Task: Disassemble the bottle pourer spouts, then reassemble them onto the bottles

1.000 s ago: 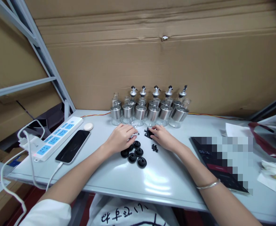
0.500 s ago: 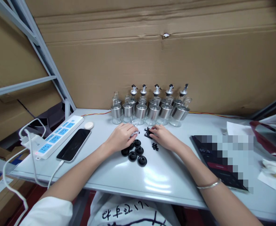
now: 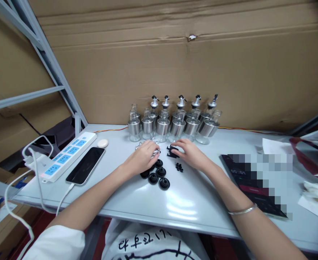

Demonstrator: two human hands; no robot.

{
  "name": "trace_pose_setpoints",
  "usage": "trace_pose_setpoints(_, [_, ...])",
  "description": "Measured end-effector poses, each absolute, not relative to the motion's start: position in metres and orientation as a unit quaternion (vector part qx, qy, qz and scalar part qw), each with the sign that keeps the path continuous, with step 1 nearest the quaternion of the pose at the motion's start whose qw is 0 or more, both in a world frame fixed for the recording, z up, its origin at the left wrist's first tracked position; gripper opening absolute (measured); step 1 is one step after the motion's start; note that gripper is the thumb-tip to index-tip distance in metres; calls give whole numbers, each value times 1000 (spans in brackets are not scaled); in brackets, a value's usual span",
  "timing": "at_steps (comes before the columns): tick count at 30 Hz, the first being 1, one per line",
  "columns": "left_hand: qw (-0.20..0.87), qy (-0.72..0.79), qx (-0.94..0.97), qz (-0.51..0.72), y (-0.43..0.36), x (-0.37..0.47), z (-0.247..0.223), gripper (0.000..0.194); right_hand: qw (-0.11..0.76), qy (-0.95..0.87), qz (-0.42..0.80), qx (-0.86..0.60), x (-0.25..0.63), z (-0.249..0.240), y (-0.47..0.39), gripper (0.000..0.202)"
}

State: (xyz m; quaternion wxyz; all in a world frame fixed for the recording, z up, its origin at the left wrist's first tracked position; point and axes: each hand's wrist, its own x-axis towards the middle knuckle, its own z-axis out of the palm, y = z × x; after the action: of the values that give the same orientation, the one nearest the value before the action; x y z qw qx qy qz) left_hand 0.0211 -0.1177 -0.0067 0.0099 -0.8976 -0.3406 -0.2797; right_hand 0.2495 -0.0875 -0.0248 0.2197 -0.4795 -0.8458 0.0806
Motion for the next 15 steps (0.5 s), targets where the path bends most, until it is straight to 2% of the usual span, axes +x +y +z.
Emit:
trace_pose_setpoints(3, [-18,-328,-893,-307,-119,24,-10,7,308,-837,109,-438,237,-10,-100,25])
trace_pose_setpoints(6, [-68,-313,-882,-345,-121,28,-13,9,371,-823,196,-384,223,1,-113,23])
trace_pose_setpoints(9, [-105,-300,-864,-391,-122,31,-17,11,380,-804,279,-363,214,2,-120,20])
trace_pose_setpoints(15, [-83,-272,-853,-438,-122,33,-16,9,370,-756,385,-379,211,0,-121,26])
